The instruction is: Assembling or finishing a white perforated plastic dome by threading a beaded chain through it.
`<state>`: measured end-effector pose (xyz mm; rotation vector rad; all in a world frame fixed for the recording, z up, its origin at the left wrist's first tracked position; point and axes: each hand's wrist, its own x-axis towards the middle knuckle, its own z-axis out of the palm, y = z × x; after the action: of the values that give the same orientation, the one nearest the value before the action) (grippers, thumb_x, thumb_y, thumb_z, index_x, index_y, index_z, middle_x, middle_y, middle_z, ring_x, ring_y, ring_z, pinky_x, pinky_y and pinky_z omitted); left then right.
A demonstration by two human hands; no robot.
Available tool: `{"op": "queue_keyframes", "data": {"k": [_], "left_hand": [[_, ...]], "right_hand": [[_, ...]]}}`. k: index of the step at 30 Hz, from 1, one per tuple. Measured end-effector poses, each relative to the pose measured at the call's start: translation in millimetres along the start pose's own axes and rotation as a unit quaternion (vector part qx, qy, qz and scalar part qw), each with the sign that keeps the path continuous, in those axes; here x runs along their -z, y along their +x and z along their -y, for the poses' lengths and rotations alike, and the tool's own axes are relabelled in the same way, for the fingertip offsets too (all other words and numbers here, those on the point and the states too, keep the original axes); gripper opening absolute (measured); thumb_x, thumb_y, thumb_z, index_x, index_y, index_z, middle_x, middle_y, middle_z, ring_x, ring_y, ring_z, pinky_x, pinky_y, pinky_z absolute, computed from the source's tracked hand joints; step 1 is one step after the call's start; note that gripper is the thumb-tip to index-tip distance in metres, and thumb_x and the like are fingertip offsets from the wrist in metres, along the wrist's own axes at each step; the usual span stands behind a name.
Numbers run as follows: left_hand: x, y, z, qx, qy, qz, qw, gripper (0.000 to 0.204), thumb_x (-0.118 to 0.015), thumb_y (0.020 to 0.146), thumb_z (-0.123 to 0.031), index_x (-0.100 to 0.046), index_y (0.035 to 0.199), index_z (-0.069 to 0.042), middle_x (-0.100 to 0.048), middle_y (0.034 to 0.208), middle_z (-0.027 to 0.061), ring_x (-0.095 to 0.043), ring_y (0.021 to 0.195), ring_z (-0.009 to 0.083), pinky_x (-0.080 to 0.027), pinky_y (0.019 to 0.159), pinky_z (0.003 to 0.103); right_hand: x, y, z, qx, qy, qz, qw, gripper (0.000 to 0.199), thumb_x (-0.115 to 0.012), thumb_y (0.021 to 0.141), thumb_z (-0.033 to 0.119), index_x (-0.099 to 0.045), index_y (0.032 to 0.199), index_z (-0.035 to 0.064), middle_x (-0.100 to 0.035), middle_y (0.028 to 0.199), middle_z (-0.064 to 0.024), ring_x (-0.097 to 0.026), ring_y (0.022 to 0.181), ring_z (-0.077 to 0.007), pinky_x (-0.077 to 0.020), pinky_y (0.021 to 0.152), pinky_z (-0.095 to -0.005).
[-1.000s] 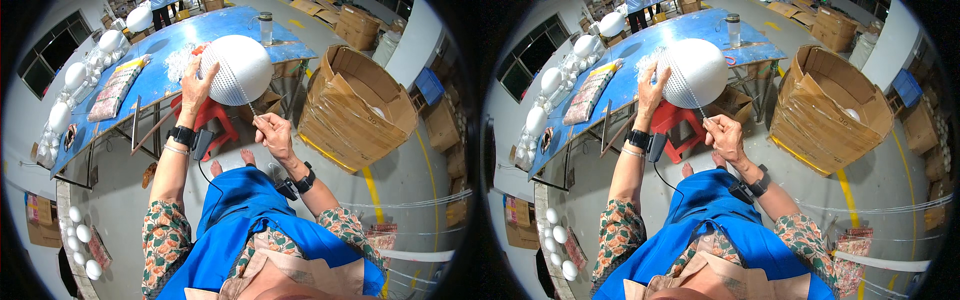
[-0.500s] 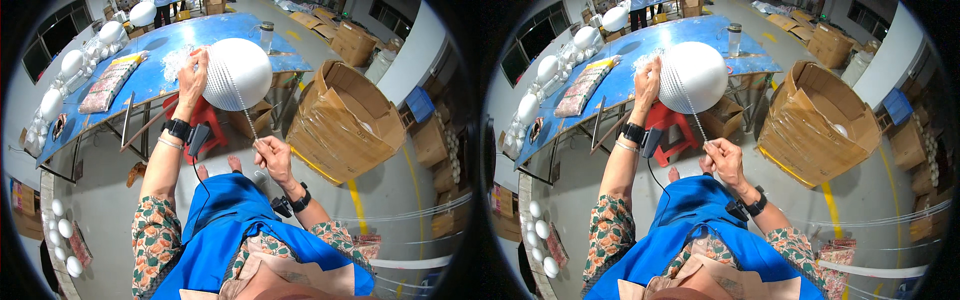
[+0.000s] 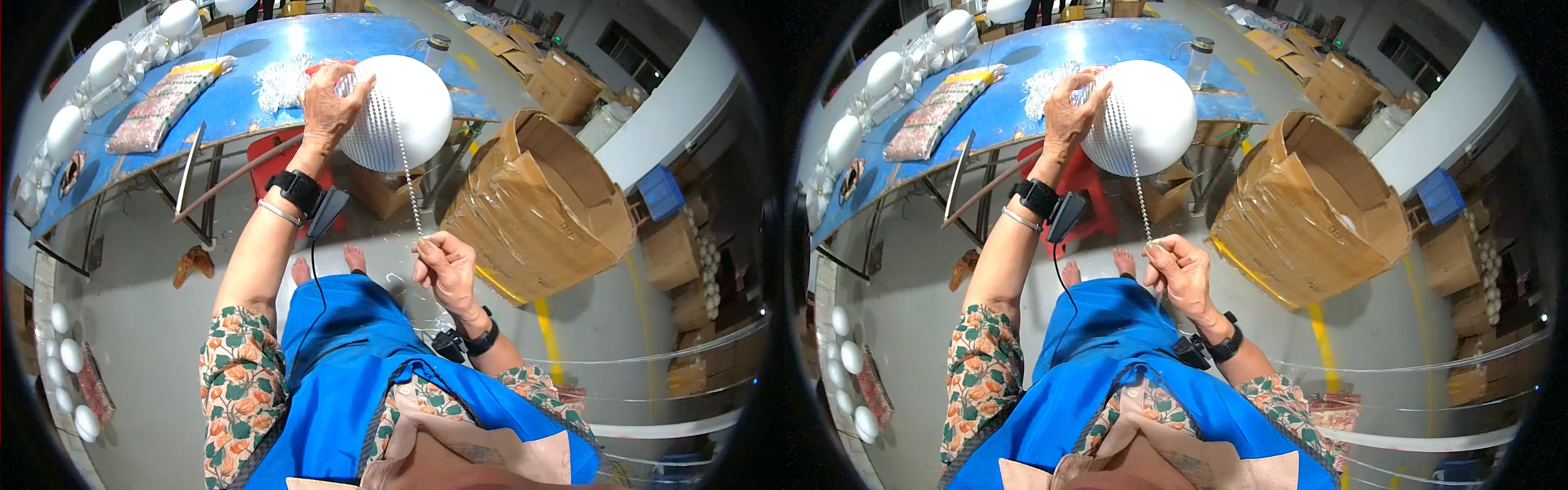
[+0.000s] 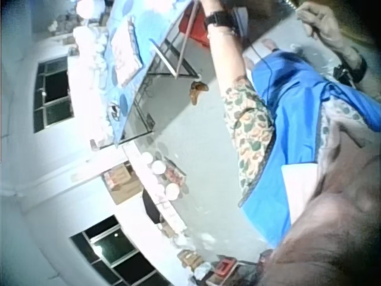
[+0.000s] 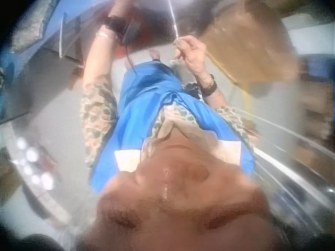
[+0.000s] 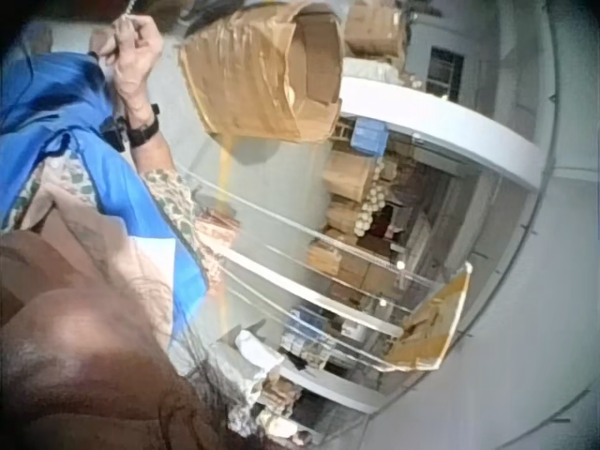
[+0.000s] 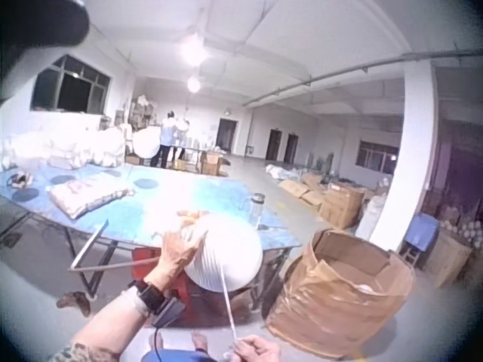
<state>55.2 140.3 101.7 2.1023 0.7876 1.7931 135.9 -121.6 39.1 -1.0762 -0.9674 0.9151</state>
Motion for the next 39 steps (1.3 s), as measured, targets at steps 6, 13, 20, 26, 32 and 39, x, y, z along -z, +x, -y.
{"op": "queue_keyframes", "data": {"k": [6, 13, 20, 26, 32, 39], "left_hand": [[-1.4, -12.3, 11.3, 0.041, -0.017, 0.055, 0.997, 0.048, -0.055, 0.075, -0.046, -0.060, 0.097, -0.003, -0.058, 0.101, 0.0154, -0.055, 0.094, 0.0276, -0.037, 0.081, 0.040], [1.9, -15.1, 12.5, -0.003, 0.034, 0.075, 0.997, 0.059, -0.051, 0.075, -0.051, -0.051, 0.110, -0.003, -0.054, 0.109, 0.0143, -0.051, 0.103, 0.0274, -0.032, 0.086, 0.043], [0.7, -4.9, 11.1, 0.027, -0.051, 0.029, 0.998, 0.054, -0.057, 0.073, -0.048, -0.056, 0.103, -0.003, -0.059, 0.101, 0.0144, -0.056, 0.094, 0.0269, -0.035, 0.084, 0.041], [9.5, -10.9, 4.6, 0.075, -0.102, 0.111, 0.986, 0.061, -0.053, 0.073, -0.055, -0.057, 0.104, -0.003, -0.057, 0.106, 0.0156, -0.055, 0.098, 0.0262, -0.032, 0.088, 0.042], [2.5, -10.6, 23.8, 0.008, -0.035, 0.114, 0.993, 0.069, -0.056, 0.070, -0.056, -0.052, 0.111, -0.001, -0.051, 0.114, 0.0171, -0.050, 0.105, 0.0277, -0.035, 0.088, 0.039], [3.9, -0.6, 14.5, -0.020, -0.040, -0.003, 0.999, 0.047, -0.064, 0.069, -0.043, -0.061, 0.094, -0.003, -0.059, 0.097, 0.0154, -0.057, 0.089, 0.0261, -0.043, 0.078, 0.033]], "right_hand": [[-5.8, 8.5, -9.7, -0.001, -0.009, 0.003, 1.000, 0.019, -0.052, 0.086, 0.020, -0.056, 0.081, 0.0012, -0.055, 0.054, -0.0038, -0.045, 0.042, -0.0049, -0.0343, 0.040, -0.0153], [-10.0, 16.2, -12.5, 0.015, -0.016, -0.018, 1.000, 0.018, -0.052, 0.085, 0.018, -0.055, 0.080, 0.0001, -0.053, 0.051, -0.0058, -0.042, 0.038, -0.0069, -0.0312, 0.036, -0.0166], [-6.1, 33.6, -14.9, 0.043, -0.008, -0.035, 0.998, 0.020, -0.053, 0.086, 0.019, -0.055, 0.081, 0.0006, -0.054, 0.052, -0.0049, -0.042, 0.040, -0.0062, -0.0317, 0.038, -0.0170], [-3.5, 44.1, -17.5, 0.052, -0.028, -0.036, 0.998, 0.021, -0.052, 0.086, 0.021, -0.055, 0.081, 0.0007, -0.054, 0.053, -0.0039, -0.042, 0.041, -0.0052, -0.0324, 0.040, -0.0167], [-4.0, 48.1, -16.6, 0.049, -0.034, -0.036, 0.998, 0.021, -0.052, 0.086, 0.021, -0.055, 0.082, 0.0007, -0.055, 0.055, -0.0039, -0.043, 0.042, -0.0051, -0.0331, 0.040, -0.0164], [-5.3, 9.7, -10.1, 0.016, -0.097, -0.019, 0.995, 0.021, -0.052, 0.086, 0.021, -0.055, 0.080, 0.0006, -0.055, 0.053, -0.0051, -0.045, 0.041, -0.0057, -0.0329, 0.039, -0.0163]]}}
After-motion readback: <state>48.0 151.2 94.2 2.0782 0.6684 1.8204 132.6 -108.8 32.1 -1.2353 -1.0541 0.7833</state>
